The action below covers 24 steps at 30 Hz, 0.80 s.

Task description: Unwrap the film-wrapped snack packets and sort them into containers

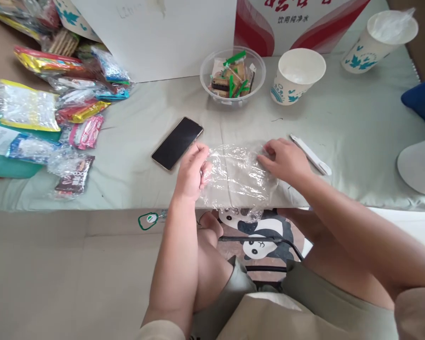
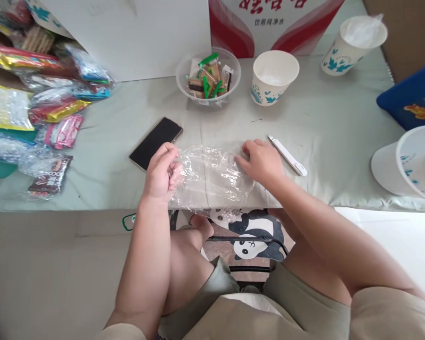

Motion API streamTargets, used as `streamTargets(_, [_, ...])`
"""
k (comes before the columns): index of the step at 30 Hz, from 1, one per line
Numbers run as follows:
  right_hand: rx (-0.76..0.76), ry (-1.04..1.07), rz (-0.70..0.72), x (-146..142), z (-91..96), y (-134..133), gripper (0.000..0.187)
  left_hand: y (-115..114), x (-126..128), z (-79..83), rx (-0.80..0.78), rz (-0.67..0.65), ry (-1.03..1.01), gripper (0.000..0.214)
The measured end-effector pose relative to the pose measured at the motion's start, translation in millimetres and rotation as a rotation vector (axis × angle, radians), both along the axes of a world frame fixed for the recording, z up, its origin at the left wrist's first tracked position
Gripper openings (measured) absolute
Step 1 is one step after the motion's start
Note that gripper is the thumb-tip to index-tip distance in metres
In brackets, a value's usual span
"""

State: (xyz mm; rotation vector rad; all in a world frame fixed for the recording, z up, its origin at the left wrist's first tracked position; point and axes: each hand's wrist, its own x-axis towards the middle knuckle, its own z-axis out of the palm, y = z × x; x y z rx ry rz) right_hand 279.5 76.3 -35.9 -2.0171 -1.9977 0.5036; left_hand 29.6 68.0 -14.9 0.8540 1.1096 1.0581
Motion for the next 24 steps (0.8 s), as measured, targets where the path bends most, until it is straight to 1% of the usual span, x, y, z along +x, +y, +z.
streamTargets(1, [0.023, 0.056, -0.004, 3, -6.8, -7, 0.015, -2, -1, -1.0, 0.008, -0.033, 0.03, 0.035])
streamTargets(3, [0.091, 0.272, -0.066, 8, -12.8, -15, 0.014, -5, -3, -3.9, 0.034, -0.082, 0.094, 0.035])
streamTargets(5, [0.131, 0.589, -0.183, 13, -11.4, -20, 0.016, -8, -7, -7.8, 0.046, -0.129, 0.167, 0.034])
streamTargets(7, [0.143, 0.881, -0.267, 20, -6.6, -25, 0.024, -8, -12, -12.0, 0.008, -0.162, 0.232, 0.034])
streamTargets(8, [0.149, 0.979, -0.287, 24, -3.7, -28, 0.027, -6, -14, -13.8, -0.009, -0.144, 0.253, 0.036])
streamTargets(9, [0.157, 1.038, -0.294, 27, -0.8, -30, 0.03, -4, -15, -15.0, -0.002, -0.087, 0.261, 0.041])
streamTargets(10, [0.163, 1.064, -0.291, 30, 2.0, -32, 0.031, -1, -15, -15.5, 0.031, 0.006, 0.259, 0.044])
streamTargets(12, [0.155, 1.058, -0.254, 34, 6.6, -36, 0.031, 7, -11, -13.4, 0.121, 0.193, 0.228, 0.042])
streamTargets(13, [0.131, 1.044, -0.222, 35, 8.2, -37, 0.03, 11, -6, -11.2, 0.136, 0.232, 0.206, 0.039])
streamTargets(14, [0.093, 1.027, -0.185, 35, 9.3, -39, 0.029, 14, 1, -8.5, 0.118, 0.214, 0.181, 0.04])
streamTargets(15, [0.047, 1.011, -0.143, 34, 9.8, -41, 0.028, 17, 8, -5.8, 0.068, 0.139, 0.157, 0.045])
streamTargets(17, [-0.046, 0.99, -0.056, 32, 9.8, -44, 0.026, 20, 26, -2.1, -0.047, -0.083, 0.115, 0.056])
streamTargets(19, [-0.109, 0.98, 0.005, 29, 8.9, -47, 0.025, 20, 43, -1.7, -0.124, -0.304, 0.128, 0.062])
streamTargets(20, [-0.125, 0.975, 0.015, 29, 8.2, -47, 0.025, 19, 50, -2.6, -0.144, -0.42, 0.167, 0.062])
streamTargets(21, [-0.128, 0.969, 0.004, 30, 7.4, -47, 0.024, 18, 56, -3.8, -0.147, -0.523, 0.216, 0.056])
streamTargets(22, [-0.121, 0.964, -0.03, 31, 6.4, -46, 0.024, 18, 61, -5.2, -0.133, -0.588, 0.262, 0.046])
streamTargets(23, [-0.105, 0.963, -0.082, 34, 5.1, -45, 0.024, 17, 64, -6.7, -0.108, -0.603, 0.296, 0.037])
streamTargets(24, [-0.081, 0.967, -0.145, 38, 3.5, -43, 0.025, 17, 65, -8.1, -0.079, -0.561, 0.31, 0.033])
